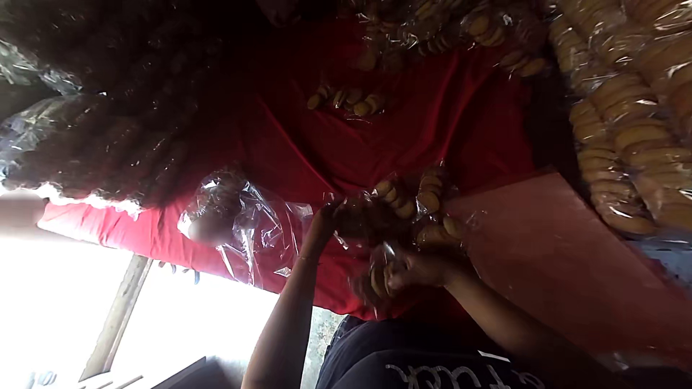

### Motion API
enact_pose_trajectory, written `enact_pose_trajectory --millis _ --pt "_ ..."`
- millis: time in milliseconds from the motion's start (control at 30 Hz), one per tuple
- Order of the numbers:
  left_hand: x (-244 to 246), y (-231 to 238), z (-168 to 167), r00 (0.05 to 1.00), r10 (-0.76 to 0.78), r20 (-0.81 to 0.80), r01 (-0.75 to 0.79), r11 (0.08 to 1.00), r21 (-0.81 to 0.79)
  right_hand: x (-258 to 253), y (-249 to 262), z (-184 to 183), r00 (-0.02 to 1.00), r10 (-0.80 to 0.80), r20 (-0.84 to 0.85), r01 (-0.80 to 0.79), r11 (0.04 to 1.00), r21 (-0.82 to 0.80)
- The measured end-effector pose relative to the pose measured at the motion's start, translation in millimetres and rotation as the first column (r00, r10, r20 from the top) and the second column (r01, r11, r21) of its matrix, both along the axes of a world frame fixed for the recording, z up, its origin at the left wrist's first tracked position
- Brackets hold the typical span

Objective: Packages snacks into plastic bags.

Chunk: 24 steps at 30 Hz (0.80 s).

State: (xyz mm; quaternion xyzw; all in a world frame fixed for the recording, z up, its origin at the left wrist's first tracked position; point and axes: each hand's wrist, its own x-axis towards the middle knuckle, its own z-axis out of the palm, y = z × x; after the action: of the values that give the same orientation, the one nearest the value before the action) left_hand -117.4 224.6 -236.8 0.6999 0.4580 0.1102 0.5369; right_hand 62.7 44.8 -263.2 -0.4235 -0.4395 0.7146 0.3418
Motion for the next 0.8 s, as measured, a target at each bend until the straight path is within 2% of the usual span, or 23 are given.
enact_pose_trajectory --millis 67,100,200,233,300,367,400,467,500,567,667,733,800 --pt "-19.9 -3.6 0.0 0.985 -0.066 0.162 0.069 0.998 -0.012 -0.3 -15.8 -7.4 0.995 0.095 0.028 -0.098 0.990 0.106" --pt "-29.1 -6.4 3.7 0.981 -0.133 0.140 0.131 0.991 0.025 3.8 -25.5 -11.6 0.998 0.062 0.024 -0.065 0.982 0.178" --pt "-37.3 -26.2 24.3 0.917 -0.386 -0.101 0.397 0.908 0.136 23.3 -41.4 -10.5 0.992 -0.069 -0.106 0.103 0.923 0.371" --pt "-33.8 -38.1 29.5 0.885 -0.450 -0.121 0.463 0.878 0.123 27.6 -42.3 -6.0 0.988 -0.069 -0.136 0.118 0.909 0.400" --pt "-25.8 -63.3 32.9 0.844 -0.534 -0.055 0.537 0.840 0.075 31.1 -43.5 3.2 0.992 -0.033 -0.121 0.080 0.910 0.406" --pt "-24.1 -82.2 31.0 0.856 -0.499 0.135 0.507 0.862 -0.023 33.0 -48.6 9.7 0.993 0.024 -0.118 0.018 0.940 0.341" --pt "-28.5 -88.8 26.0 0.859 -0.418 0.297 0.469 0.874 -0.128 35.5 -52.6 9.7 0.986 0.049 -0.161 0.002 0.952 0.307" --pt "-41.9 -101.9 12.8 0.807 -0.184 0.562 0.451 0.807 -0.383 41.6 -63.6 1.8 0.955 0.044 -0.293 0.028 0.971 0.238" --pt "-48.1 -110.1 7.0 0.785 -0.101 0.612 0.459 0.758 -0.464 42.6 -70.5 -4.3 0.933 0.010 -0.359 0.066 0.978 0.198" --pt "-54.5 -128.4 0.4 0.809 -0.019 0.588 0.423 0.713 -0.559 37.4 -87.1 -8.8 0.890 -0.130 -0.436 0.185 0.979 0.085" --pt "-54.5 -133.4 -3.4 0.811 -0.020 0.584 0.421 0.714 -0.560 20.8 -102.5 -10.4 0.817 -0.412 -0.403 0.394 0.910 -0.130" --pt "-54.9 -127.0 -0.2 0.830 -0.026 0.557 0.382 0.754 -0.534 17.5 -99.7 -6.1 0.813 -0.424 -0.399 0.409 0.904 -0.127" --pt "-58.7 -117.9 1.6 0.795 -0.110 0.596 0.460 0.751 -0.474 21.9 -95.9 -6.4 0.834 -0.313 -0.455 0.340 0.940 -0.024"
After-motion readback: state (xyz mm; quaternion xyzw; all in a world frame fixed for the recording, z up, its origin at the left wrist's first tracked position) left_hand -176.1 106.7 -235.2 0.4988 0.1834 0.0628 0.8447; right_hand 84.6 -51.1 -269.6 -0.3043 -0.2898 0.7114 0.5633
